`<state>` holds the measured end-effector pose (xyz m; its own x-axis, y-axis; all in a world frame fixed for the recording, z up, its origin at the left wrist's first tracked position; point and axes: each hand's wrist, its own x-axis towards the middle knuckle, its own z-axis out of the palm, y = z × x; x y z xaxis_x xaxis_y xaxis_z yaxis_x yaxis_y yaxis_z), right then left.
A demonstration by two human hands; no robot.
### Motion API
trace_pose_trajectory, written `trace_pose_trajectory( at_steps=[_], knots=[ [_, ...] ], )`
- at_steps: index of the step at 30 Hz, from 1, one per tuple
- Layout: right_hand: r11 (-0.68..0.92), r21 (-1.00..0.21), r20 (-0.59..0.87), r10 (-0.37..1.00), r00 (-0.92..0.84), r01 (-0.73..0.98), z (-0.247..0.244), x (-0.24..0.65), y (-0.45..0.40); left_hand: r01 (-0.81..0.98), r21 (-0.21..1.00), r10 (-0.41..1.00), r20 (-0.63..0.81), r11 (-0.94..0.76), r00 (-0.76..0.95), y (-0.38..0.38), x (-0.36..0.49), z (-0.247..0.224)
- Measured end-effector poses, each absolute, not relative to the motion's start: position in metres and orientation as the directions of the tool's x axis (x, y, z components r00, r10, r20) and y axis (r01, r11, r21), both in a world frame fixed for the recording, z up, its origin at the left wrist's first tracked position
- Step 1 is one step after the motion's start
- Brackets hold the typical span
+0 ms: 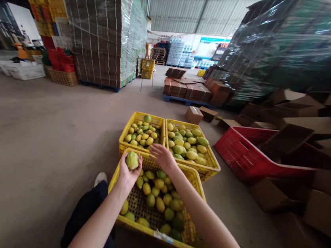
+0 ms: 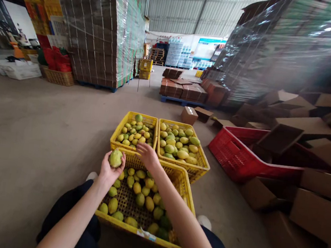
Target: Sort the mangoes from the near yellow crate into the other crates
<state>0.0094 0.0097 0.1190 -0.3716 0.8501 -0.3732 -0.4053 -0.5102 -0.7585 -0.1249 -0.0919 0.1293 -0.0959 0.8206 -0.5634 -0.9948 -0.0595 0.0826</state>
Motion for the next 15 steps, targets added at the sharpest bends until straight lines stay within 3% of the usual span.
trace_pose_trajectory(
  at_steps=[5, 8, 11, 15],
  knots=[
    [-0.645, -0.727, -0.550, 0.752, -0.362, -0.236, 0.069, 0.055, -0.042, -0.988, 0.148, 0.834, -0.539, -0.044, -0.117, -0.092, -0.113, 0.122],
    [-0.672, -0.705, -0.609, 0.737, -0.294, -0.225, 0.057, 0.075, -0.049, -0.972, 0.234, 0.824, -0.545, -0.030, -0.157, -0.090, -0.103, 0.111],
    [-0.621, -0.713, -0.545, 0.783, -0.299, -0.325, 0.064, 0.085, -0.052, -0.934, 0.356, 0.804, -0.561, 0.020, -0.197, -0.086, -0.090, 0.090],
    [-0.539, -0.729, -0.369, 0.829, -0.421, -0.423, 0.086, 0.089, -0.068, -0.842, 0.432, 0.716, -0.693, 0.324, -0.080, -0.093, -0.069, 0.049]
  ],
)
